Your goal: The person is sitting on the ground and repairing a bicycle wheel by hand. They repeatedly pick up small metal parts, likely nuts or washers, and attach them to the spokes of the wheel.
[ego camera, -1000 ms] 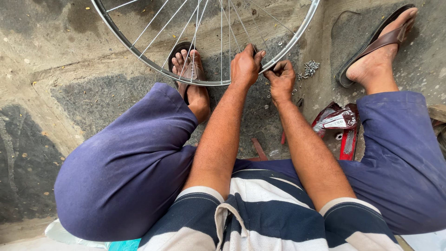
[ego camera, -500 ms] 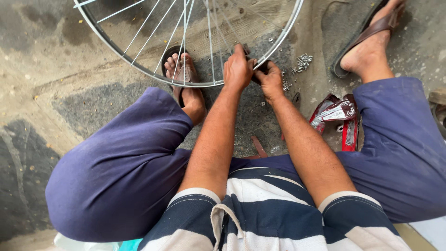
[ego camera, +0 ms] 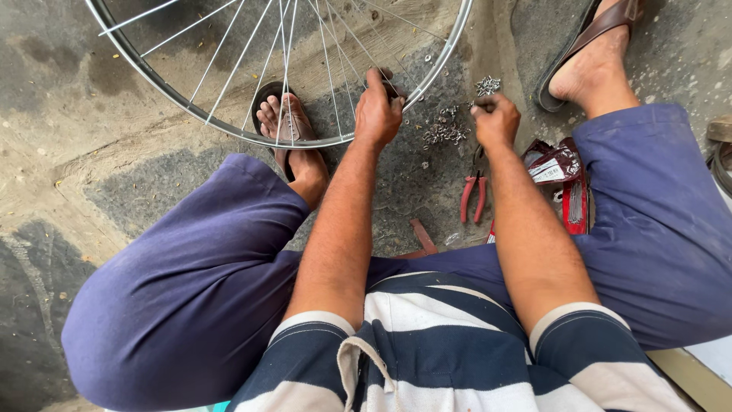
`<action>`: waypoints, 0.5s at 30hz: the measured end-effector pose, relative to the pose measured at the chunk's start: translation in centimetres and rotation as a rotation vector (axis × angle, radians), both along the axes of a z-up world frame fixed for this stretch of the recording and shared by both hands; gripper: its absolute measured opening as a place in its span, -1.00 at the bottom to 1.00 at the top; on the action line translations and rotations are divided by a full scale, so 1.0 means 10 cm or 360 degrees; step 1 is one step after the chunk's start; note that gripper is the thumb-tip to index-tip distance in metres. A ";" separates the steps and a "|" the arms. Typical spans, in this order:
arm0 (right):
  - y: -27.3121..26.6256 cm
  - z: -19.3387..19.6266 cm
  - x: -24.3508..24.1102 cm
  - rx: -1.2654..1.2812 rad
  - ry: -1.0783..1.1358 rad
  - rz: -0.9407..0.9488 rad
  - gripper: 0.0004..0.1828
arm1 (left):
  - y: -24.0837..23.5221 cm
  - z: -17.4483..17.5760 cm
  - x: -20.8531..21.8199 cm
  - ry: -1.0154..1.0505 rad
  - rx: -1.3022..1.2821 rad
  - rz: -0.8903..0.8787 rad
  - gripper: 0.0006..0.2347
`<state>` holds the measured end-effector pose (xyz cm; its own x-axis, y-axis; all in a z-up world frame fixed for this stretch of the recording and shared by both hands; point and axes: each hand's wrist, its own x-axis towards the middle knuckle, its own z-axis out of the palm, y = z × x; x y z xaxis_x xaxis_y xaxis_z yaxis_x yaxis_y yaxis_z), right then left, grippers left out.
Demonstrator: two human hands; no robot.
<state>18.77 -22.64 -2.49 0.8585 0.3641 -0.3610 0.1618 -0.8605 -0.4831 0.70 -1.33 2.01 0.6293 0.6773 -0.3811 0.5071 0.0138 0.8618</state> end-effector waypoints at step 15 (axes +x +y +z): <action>-0.08 -0.06 -0.38 -0.0443 -0.0215 0.0623 -0.77 | -0.02 0.04 0.01 0.0358 0.0047 -0.0046 -0.53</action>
<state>14.96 -23.48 -3.11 0.7224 0.5742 -0.3851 0.5438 -0.8159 -0.1963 0.76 -1.52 2.46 0.5500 0.6731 -0.4943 0.6866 -0.0274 0.7266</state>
